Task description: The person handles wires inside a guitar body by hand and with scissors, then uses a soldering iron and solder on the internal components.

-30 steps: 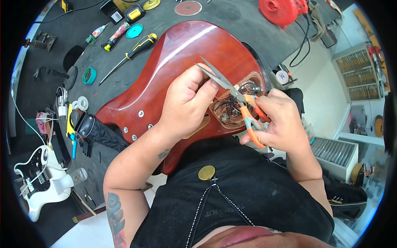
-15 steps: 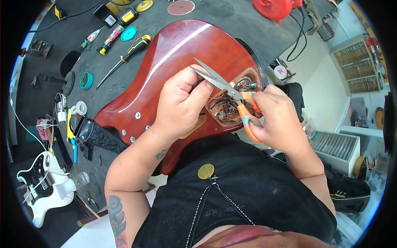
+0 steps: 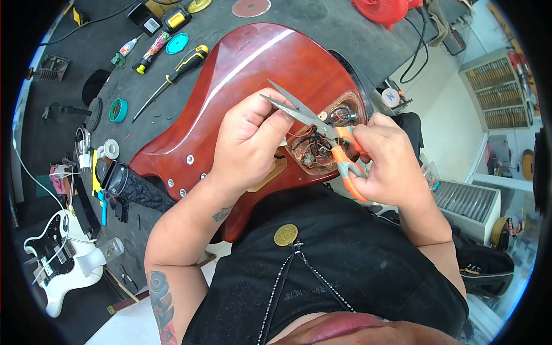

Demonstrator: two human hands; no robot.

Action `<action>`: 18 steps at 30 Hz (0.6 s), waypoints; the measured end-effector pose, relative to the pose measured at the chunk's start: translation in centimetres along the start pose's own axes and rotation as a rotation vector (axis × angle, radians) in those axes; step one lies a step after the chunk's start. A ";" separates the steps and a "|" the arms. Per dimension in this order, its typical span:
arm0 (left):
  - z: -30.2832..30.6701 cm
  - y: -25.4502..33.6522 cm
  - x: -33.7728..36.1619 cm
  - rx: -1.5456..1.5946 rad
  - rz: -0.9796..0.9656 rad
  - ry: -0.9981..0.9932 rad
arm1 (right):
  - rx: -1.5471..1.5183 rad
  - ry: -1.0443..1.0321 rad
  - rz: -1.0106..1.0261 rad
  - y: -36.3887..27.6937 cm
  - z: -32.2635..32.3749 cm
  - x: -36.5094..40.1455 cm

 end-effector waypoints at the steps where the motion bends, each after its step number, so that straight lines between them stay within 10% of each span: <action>1: 0.0 0.1 0.0 -0.004 -0.003 -0.004 | 0.001 0.002 0.000 0.0 0.0 0.0; 18: -0.1 0.9 -0.4 -0.040 -0.019 0.012 | -0.130 0.113 0.014 0.6 0.5 0.2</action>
Point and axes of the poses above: each hand's wrist, its own x-axis away from the middle knuckle, its own z-axis out of the back of the hand, y = z × x, the point moved 10 cm from there along -x, towards the middle knuckle, and after that the axes turned 3 degrees about -z, right-handed, at the moved point
